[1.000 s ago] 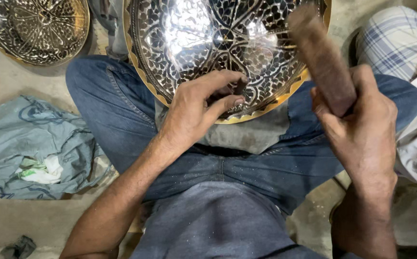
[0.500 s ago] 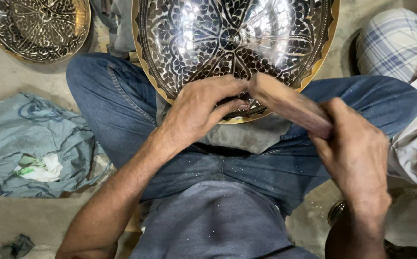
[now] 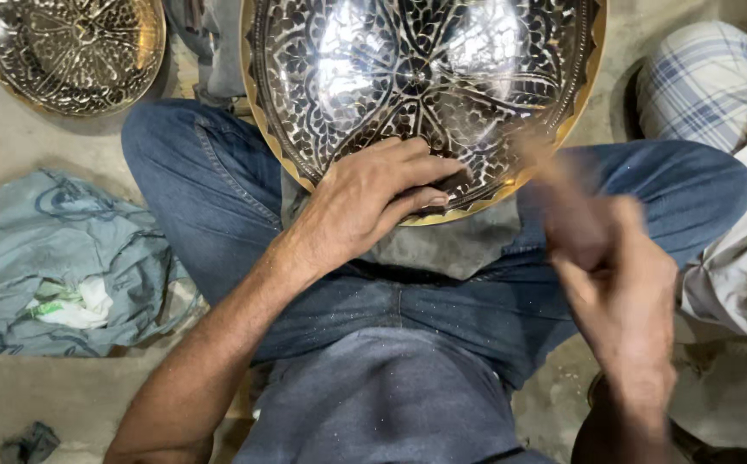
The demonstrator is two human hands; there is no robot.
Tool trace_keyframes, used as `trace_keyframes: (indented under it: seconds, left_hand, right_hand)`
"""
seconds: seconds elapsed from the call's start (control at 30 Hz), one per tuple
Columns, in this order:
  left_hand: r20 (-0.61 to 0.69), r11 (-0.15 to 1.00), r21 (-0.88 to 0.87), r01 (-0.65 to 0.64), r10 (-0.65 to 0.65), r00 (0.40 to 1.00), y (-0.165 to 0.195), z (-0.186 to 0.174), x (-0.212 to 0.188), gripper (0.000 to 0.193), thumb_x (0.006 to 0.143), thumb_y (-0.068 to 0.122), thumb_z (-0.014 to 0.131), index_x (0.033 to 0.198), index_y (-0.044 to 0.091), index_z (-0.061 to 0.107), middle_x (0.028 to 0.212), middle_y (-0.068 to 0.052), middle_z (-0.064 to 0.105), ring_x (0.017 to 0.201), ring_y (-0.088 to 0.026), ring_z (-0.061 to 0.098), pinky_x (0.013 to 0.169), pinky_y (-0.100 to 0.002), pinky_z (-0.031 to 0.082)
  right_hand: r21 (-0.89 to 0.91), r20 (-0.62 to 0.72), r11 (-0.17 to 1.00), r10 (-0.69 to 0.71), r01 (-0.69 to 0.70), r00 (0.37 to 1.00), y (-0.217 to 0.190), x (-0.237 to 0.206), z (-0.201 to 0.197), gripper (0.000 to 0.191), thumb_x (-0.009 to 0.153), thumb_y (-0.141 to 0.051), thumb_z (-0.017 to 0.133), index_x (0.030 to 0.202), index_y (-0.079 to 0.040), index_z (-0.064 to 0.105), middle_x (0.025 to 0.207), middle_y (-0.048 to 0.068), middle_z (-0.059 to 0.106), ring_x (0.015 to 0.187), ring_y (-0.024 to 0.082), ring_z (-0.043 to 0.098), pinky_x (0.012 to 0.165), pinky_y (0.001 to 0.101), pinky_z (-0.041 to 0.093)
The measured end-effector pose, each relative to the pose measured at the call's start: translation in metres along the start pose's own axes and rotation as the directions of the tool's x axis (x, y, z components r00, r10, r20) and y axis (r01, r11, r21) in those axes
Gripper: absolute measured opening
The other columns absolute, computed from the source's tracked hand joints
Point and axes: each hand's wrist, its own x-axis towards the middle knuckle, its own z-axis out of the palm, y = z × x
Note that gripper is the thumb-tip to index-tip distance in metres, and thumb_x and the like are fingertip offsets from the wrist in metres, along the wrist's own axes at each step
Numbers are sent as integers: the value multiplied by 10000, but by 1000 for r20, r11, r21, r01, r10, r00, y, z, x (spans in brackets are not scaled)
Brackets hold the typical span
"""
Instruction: The person sits cross-legged and uses a wooden mallet to repeatedly strike the interior surface of a large metal bowl, creating a decorative hammered pattern. The person rotates the bowl with one hand while striking with the other.
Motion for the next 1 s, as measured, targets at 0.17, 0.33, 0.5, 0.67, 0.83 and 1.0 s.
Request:
trace_keyframes:
  seconds: [0.17,0.33,0.5,0.67,0.83,1.0]
  left_hand:
    - [-28,999,32,-36,37,999,2,-6,-1,362,990,250,701,1297,61,676,987,-84,638,910,-250,637,837,-394,552]
    - [-99,999,-39,-6,2,995,4,-4,-9,329,986,204,730,1292,89,688,1056,-77,692,928,-223,700,824,-361,589]
    - [-277,950,-209,233,-286,917,17,4,-14,298,989,177,736,1261,89,654,1147,-64,728,940,-171,776,773,-262,658]
    - [-348,954,-82,288,-298,889,29,7,-17,317,984,156,746,1271,58,654,1063,-99,721,889,-207,770,746,-329,615]
    - [-402,958,-59,281,-280,872,29,9,-16,319,1007,129,722,1296,32,630,1125,-119,719,943,-228,767,771,-331,630]
    - [-362,937,-144,320,-350,864,29,8,-18,315,999,142,721,1283,29,643,1089,-116,731,947,-213,785,762,-330,640]
  right_hand:
    - [-130,39,975,-177,181,983,2,3,1,464,793,-63,819,1188,-37,575,985,233,709,861,398,712,706,468,548]
    - [34,42,996,-89,87,995,-2,5,5,391,862,-91,817,1143,-19,555,927,209,695,797,348,714,694,443,542]
    - [-32,9,988,-149,149,989,-15,14,3,371,873,-62,796,1167,-14,576,1009,209,711,863,346,739,703,419,550]
    - [-179,-11,905,-394,386,919,-34,27,-11,425,760,-30,798,1139,-11,607,936,202,701,840,392,706,707,458,540]
    - [-385,69,826,-419,411,905,-40,38,-16,416,743,-105,825,1100,-38,621,861,140,697,749,328,701,653,440,542]
    - [-576,251,703,-332,416,909,-35,56,-21,328,939,-281,819,1135,-85,643,762,56,672,585,174,652,527,339,548]
